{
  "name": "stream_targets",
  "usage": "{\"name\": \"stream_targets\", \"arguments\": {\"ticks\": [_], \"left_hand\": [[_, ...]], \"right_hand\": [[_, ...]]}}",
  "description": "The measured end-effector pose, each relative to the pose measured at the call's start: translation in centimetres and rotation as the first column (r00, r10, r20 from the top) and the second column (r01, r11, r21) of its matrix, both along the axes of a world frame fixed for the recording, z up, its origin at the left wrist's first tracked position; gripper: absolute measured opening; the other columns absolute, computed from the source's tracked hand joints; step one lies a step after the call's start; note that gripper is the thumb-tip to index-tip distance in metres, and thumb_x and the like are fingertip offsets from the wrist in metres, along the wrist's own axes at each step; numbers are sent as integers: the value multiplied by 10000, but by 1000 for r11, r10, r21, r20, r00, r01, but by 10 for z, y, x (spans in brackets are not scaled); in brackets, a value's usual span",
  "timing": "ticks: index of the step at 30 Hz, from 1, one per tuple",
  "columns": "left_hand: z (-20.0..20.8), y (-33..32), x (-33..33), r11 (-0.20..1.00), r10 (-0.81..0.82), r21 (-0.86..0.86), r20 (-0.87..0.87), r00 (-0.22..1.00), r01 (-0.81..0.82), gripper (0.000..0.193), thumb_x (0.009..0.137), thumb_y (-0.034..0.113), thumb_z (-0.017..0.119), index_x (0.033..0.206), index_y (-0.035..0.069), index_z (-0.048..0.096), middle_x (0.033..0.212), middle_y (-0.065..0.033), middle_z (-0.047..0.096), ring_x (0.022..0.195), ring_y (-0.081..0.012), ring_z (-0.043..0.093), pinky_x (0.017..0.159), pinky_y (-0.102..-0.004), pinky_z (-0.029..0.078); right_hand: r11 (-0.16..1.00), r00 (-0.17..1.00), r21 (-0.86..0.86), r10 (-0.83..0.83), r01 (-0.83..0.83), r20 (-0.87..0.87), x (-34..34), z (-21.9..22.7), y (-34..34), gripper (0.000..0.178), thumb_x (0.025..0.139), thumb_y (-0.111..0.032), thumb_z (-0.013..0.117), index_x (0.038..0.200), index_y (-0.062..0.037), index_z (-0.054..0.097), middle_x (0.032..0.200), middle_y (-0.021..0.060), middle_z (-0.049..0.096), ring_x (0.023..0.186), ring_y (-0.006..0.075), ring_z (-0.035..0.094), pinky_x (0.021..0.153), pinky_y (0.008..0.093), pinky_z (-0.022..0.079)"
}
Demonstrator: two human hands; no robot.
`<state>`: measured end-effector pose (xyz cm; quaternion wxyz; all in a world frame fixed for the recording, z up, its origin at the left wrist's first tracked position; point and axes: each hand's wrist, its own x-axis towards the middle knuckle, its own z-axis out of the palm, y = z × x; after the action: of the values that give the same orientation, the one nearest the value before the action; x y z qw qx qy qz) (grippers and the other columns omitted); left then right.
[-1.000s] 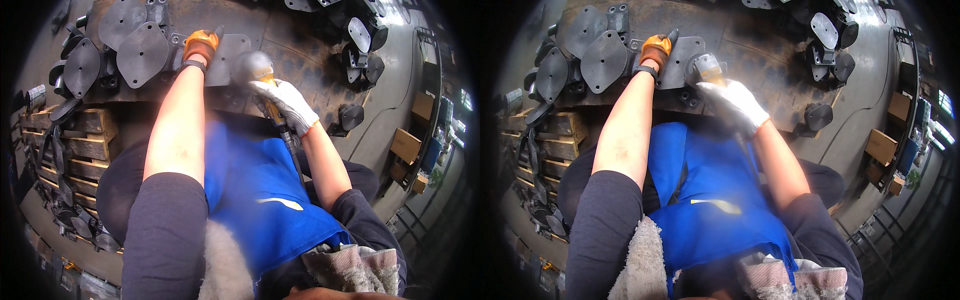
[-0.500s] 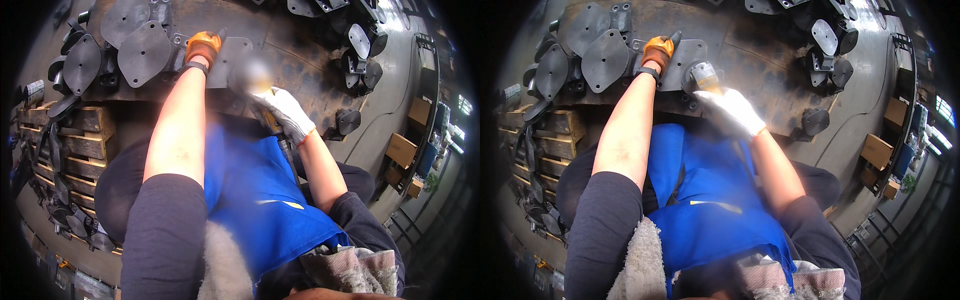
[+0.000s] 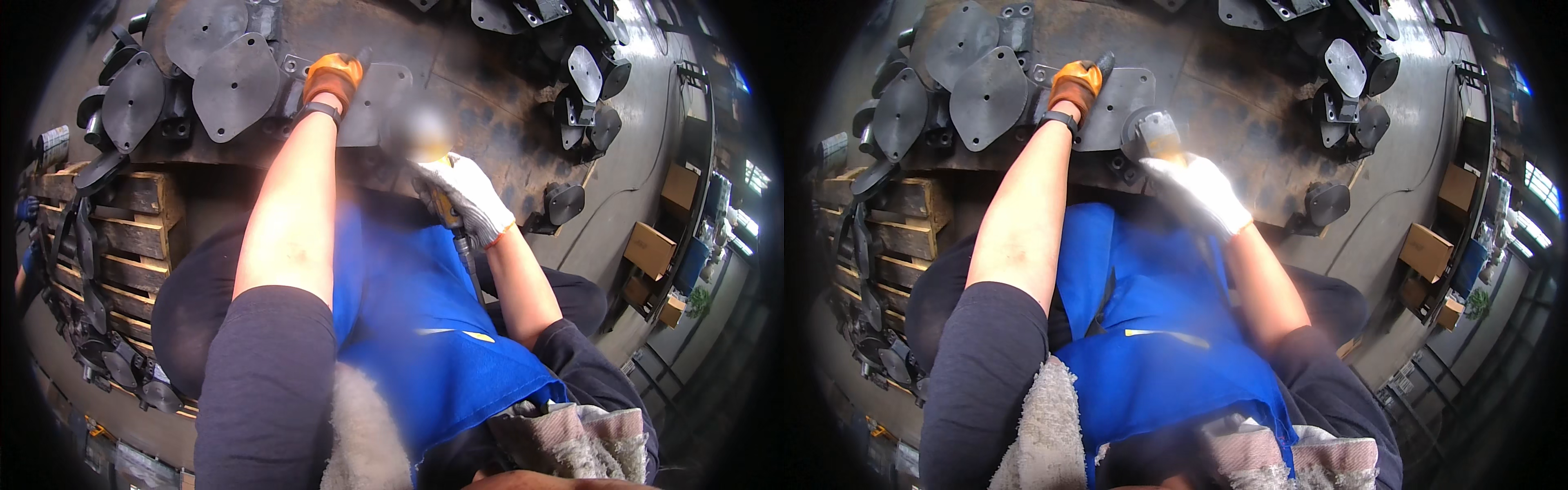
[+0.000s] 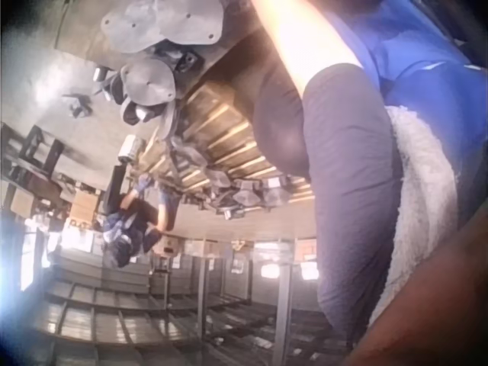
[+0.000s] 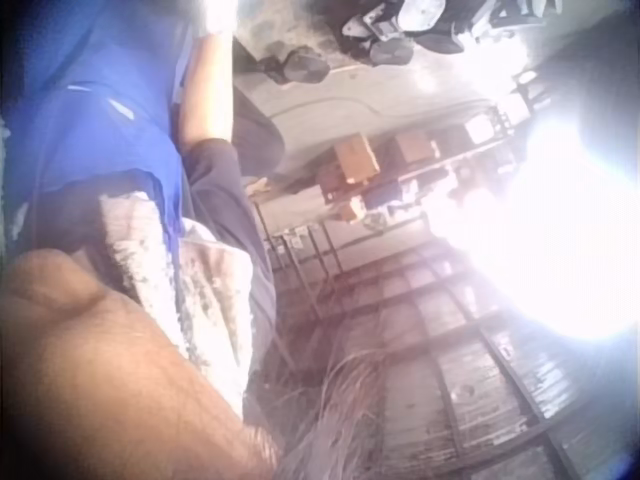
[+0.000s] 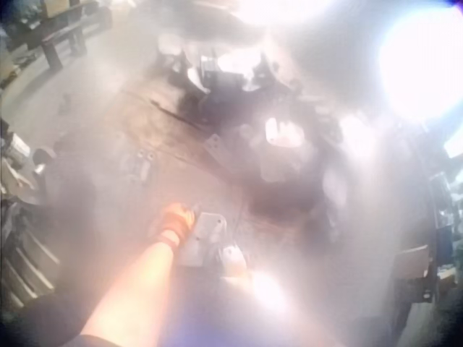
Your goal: The person sits on the floor and uses a handheld angle grinder to smooth the edges of several metal parts. They pick up each part, grind its edges, and place it back on the table, repeating this process for multiple items.
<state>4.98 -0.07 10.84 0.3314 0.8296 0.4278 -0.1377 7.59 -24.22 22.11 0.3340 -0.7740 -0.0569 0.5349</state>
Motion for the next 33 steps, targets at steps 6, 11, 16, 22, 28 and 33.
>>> {"name": "stream_targets", "arguments": {"ticks": [6, 11, 16, 22, 28, 33], "left_hand": [[10, -2, -8, 999, -51, 5, 89, 995, 50, 551, 1022, 529, 347, 1234, 144, 679, 1249, -152, 664, 1159, -383, 623, 1006, -485, 489], [0, 2, -1, 998, 58, -19, 10, 998, -58, 612, 997, 599, 357, 1218, 136, 691, 1253, -147, 664, 1172, -397, 612, 1009, -496, 480], [-12, 2, -4, 996, 78, -53, 92, 993, -73, 695, 949, 670, 393, 1213, 100, 690, 1258, -165, 659, 1194, -408, 593, 1017, -489, 464], [-6, 4, -4, 996, 63, -73, 96, 993, -56, 691, 951, 655, 384, 1225, 95, 682, 1273, -175, 650, 1216, -417, 574, 1037, -492, 443], [7, -1, -1, 998, 49, -50, 29, 998, -48, 638, 1000, 594, 333, 1228, 111, 682, 1269, -147, 659, 1180, -395, 606, 1027, -485, 463], [4, 1, -6, 987, -140, 86, 17, 990, 138, 535, 1041, 491, 325, 1247, 142, 674, 1232, -123, 682, 1137, -352, 644, 983, -453, 513]], "right_hand": [[999, 998, -52, -6, 3, -65, 6, 4, 4, 464, 872, -488, 697, 977, -36, 688, 815, 51, 690, 712, 140, 623, 657, 309, 496], [999, 1000, -28, -28, 28, -8, -1, 4, 4, 336, 916, -393, 711, 906, -64, 642, 696, 47, 622, 558, 122, 578, 509, 250, 462], [998, 998, 27, -52, 53, -43, 2, -2, -1, 343, 913, -401, 714, 913, -67, 639, 690, 43, 615, 542, 120, 568, 498, 250, 457], [996, 991, -31, -90, 88, -95, 7, 1, 5, 339, 921, -409, 701, 900, -76, 637, 693, 43, 615, 529, 121, 561, 498, 249, 458], [998, 997, -49, -39, 36, -59, 0, -4, -1, 378, 896, -450, 702, 895, -75, 654, 679, 27, 614, 549, 117, 558, 513, 265, 452], [998, 995, 1, -57, 58, -79, 9, -9, 3, 432, 887, -500, 682, 907, -69, 678, 708, 32, 634, 612, 124, 579, 558, 295, 467]]}}
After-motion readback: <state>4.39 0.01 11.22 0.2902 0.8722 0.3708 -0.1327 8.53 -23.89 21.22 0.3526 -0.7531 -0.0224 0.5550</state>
